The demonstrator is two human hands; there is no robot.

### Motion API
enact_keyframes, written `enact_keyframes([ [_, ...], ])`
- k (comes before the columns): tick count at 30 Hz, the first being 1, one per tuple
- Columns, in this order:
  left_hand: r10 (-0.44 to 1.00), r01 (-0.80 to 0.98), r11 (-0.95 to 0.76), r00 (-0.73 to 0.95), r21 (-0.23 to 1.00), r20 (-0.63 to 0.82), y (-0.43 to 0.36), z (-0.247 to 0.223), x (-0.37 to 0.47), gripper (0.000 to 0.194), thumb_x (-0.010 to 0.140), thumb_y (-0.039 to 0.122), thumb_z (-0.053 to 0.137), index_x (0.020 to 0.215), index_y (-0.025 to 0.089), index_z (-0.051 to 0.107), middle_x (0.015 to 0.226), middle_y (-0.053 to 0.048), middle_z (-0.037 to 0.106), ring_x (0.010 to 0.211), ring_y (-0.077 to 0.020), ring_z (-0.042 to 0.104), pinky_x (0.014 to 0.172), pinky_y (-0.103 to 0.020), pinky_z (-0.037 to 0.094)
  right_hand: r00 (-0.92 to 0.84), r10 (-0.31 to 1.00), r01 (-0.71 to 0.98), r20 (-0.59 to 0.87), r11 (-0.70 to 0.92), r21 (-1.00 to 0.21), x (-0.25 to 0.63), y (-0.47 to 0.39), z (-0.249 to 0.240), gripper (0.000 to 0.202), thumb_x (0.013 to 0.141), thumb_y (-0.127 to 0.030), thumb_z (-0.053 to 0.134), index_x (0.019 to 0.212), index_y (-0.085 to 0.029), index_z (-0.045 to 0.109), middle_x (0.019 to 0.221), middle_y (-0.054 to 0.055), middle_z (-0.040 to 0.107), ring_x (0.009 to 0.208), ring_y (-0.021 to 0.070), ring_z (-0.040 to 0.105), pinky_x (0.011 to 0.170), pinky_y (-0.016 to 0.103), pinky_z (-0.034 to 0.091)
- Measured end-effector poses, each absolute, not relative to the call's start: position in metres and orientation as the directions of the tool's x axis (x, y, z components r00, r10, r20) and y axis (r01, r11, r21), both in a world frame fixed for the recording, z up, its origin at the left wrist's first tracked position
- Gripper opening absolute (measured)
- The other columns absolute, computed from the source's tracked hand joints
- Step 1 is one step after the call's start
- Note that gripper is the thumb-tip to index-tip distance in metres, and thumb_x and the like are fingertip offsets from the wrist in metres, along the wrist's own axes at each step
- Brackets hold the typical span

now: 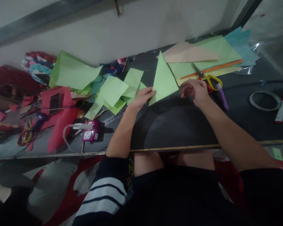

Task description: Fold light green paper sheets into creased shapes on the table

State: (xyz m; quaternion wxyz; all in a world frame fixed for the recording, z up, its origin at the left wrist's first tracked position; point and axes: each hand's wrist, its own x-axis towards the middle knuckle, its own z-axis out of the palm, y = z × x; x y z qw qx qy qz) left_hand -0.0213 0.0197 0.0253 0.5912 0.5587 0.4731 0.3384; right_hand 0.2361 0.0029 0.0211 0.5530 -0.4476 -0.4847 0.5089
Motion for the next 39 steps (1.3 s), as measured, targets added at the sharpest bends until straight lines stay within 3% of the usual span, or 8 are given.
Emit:
enact_keyframes([
  [5,0.899,0.087,0.225,0.366,0.97,-0.241,0.013,0.03,-0.011,0.015,0.102,0.02,0.063,0.101,0.016,0.078,0.078,0.0,0.071,0.062,-0.0082,0.062,0.058,-0.018,0.047,-0.052,0.994,-0.118,0.099,0.093,-0.989,0.231,0.002,0.019,0.062,0.056,-0.078,0.094,0.073,-0.024,0.068,0.063,0.0,0.067,0.053,0.0137,0.063,0.047,0.027,0.051],
  [10,0.742,-0.034,0.409,0.594,0.912,-0.311,-0.006,0.028,0.018,0.013,0.095,0.021,0.076,0.106,0.016,0.081,0.081,-0.002,0.077,0.06,-0.0088,0.065,0.066,-0.022,0.055,-0.241,0.966,-0.221,0.099,0.045,-0.974,0.212,-0.013,0.024,0.063,0.049,-0.077,0.098,0.08,-0.028,0.074,0.083,0.0,0.08,0.077,0.0175,0.075,0.069,0.03,0.064],
  [14,0.565,0.033,0.513,0.739,0.858,-0.367,-0.017,0.027,0.031,0.019,0.094,0.026,0.079,0.109,0.015,0.082,0.091,-0.011,0.083,0.07,-0.0143,0.073,0.074,-0.027,0.059,-0.306,0.952,-0.167,-0.021,-0.075,-0.983,0.2,-0.021,0.022,0.062,0.052,-0.081,0.095,0.064,-0.026,0.068,0.054,-0.004,0.063,0.042,0.0115,0.053,0.04,0.027,0.049],
  [18,0.779,0.088,0.421,0.475,0.903,-0.409,-0.01,0.033,0.02,0.008,0.094,0.018,0.075,0.099,0.015,0.081,0.088,-0.01,0.083,0.086,-0.0177,0.078,0.084,-0.028,0.061,-0.034,0.999,-0.202,-0.006,-0.013,-0.979,0.203,-0.012,0.014,0.061,0.046,-0.076,0.1,0.061,-0.026,0.068,0.056,-0.003,0.064,0.047,0.0106,0.054,0.043,0.026,0.051],
  [20,0.882,0.016,0.387,0.285,0.922,-0.376,-0.003,0.037,0.011,0.017,0.099,0.031,0.073,0.092,0.017,0.078,0.086,-0.009,0.083,0.088,-0.0188,0.079,0.083,-0.028,0.063,0.087,0.996,-0.17,0.008,0.023,-0.985,0.207,-0.007,0.011,0.055,0.049,-0.07,0.101,0.064,-0.026,0.072,0.059,-0.003,0.066,0.049,0.0114,0.056,0.045,0.027,0.053],
  [24,0.927,-0.08,0.351,0.169,0.933,-0.335,0.007,0.045,-0.002,0.041,0.097,0.058,0.075,0.089,0.018,0.077,0.08,-0.007,0.08,0.083,-0.0186,0.08,0.076,-0.028,0.065,0.182,0.977,-0.048,0.111,0.121,-0.991,0.21,-0.004,0.011,0.048,0.06,-0.066,0.096,0.065,-0.025,0.072,0.06,-0.002,0.065,0.049,0.0128,0.053,0.045,0.03,0.051],
  [30,0.969,-0.012,0.239,0.066,0.971,-0.237,0.002,0.049,0.0,0.006,0.096,0.017,0.077,0.092,0.016,0.082,0.076,0.001,0.078,0.064,-0.0072,0.071,0.069,-0.022,0.06,0.169,0.972,0.017,0.16,0.16,-0.987,0.208,-0.007,0.013,0.052,0.063,-0.075,0.09,0.067,-0.026,0.072,0.063,0.0,0.067,0.053,0.0161,0.057,0.048,0.033,0.051],
  [39,0.977,0.078,0.189,0.084,0.979,-0.195,0.004,0.049,-0.005,0.008,0.096,0.016,0.076,0.094,0.014,0.083,0.078,-0.002,0.079,0.061,-0.0088,0.072,0.066,-0.024,0.061,0.162,0.98,-0.089,0.114,0.129,-0.988,0.216,-0.002,0.012,0.047,0.054,-0.067,0.101,0.067,-0.028,0.078,0.058,-0.003,0.069,0.049,0.0144,0.061,0.047,0.031,0.055],
])
